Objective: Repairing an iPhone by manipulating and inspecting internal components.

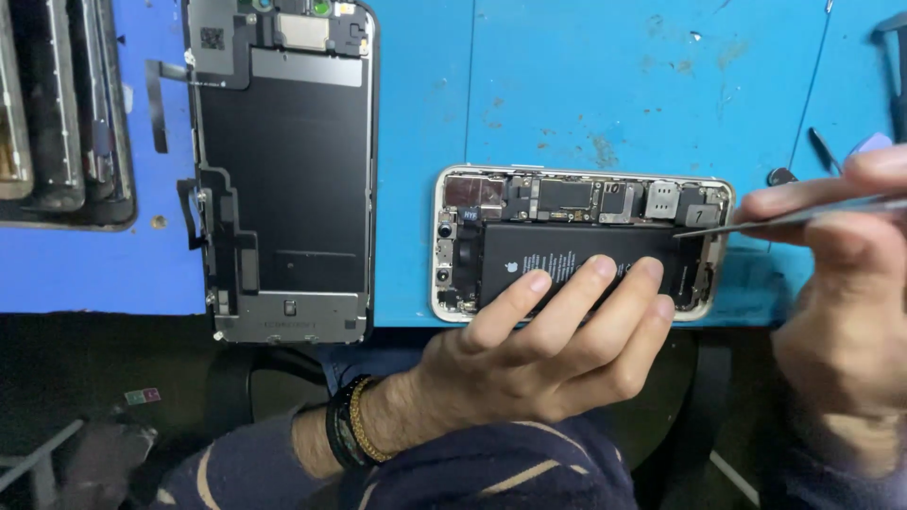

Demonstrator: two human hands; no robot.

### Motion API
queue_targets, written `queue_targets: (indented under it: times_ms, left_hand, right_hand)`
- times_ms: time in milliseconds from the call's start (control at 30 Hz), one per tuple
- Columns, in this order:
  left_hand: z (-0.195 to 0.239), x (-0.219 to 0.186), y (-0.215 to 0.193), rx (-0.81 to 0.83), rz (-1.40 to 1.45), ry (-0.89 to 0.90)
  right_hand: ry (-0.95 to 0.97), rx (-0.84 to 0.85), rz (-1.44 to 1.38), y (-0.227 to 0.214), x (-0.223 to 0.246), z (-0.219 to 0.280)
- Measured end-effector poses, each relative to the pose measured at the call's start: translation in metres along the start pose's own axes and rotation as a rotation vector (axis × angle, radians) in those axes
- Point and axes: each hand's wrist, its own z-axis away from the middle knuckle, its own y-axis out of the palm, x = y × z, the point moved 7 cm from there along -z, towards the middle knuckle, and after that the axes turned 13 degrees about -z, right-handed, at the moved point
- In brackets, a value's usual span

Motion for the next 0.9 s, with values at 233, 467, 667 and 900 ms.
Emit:
queue_targets:
  times_ms: [233,467,667,900]
  left_hand:
    - [0.0,0.001,-0.003,-0.035,-0.025,-0.022]
    - [0.005,0.003,-0.001,-0.035,-0.022,-0.012]
    - [0.007,0.001,0.0,-0.048,-0.009,-0.002]
    - [0.006,0.003,-0.003,-0.026,-0.032,-0.004]
  right_hand:
    - [-0.002,-0.049,0.02,0.043,0.032,-0.017]
    - [0.001,-0.028,0.025,0.039,0.02,-0.012]
    - [-0.004,0.039,0.13,0.032,0.011,-0.009]
    - [-0.066,0.098,0.217,0.044,0.032,-0.017]
